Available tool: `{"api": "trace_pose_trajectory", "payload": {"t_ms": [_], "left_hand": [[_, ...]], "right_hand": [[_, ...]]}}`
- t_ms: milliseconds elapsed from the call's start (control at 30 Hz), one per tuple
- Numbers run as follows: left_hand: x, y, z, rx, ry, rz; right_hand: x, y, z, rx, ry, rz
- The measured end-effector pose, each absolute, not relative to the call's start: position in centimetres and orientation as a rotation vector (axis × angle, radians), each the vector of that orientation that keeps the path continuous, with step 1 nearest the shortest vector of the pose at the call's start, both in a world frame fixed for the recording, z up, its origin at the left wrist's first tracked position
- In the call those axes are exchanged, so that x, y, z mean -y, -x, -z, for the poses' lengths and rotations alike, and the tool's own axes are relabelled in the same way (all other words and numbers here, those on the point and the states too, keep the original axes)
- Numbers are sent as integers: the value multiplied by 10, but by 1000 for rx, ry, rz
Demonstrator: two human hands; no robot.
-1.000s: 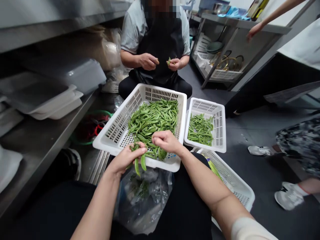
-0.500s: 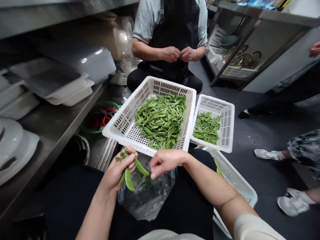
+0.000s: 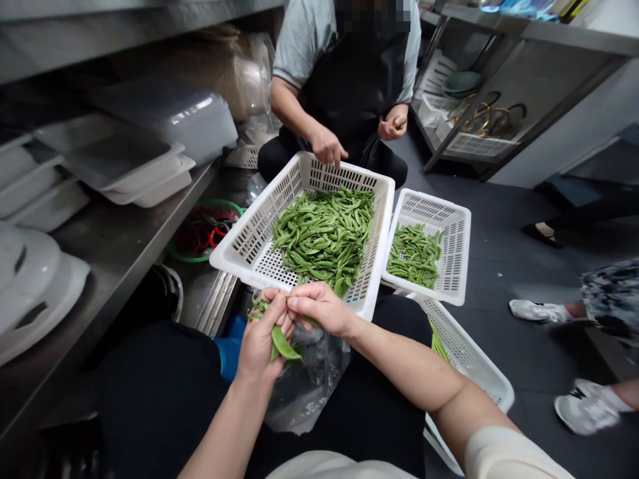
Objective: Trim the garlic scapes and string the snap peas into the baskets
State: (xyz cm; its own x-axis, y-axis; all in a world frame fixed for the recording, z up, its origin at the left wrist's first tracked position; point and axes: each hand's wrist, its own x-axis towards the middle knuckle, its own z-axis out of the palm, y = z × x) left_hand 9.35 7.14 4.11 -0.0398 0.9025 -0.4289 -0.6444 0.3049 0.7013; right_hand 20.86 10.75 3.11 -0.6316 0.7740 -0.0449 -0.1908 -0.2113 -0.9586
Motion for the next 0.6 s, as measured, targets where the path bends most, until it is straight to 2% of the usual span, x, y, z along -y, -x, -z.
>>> {"api": "trace_pose_trajectory", "payload": {"t_ms": [167, 267, 333, 467, 600], "left_hand": [[-80, -98, -45, -945, -271, -1347], [-68, -87, -35, -1012, -537, -1348], [-54, -76, -22, -1178, -932, -1130], [-34, -57, 16, -1515, -1561, -382], [-36, -48, 49, -1678, -1600, -139]], "right_hand": [[-111, -190, -29, 1072, 897, -1763], [-125, -200, -28, 868, 1000, -1624], [-133, -212, -31, 835, 964, -1585], [-134, -226, -34, 917, 842, -1700], [-127, -222, -29, 980, 811, -1862]]}}
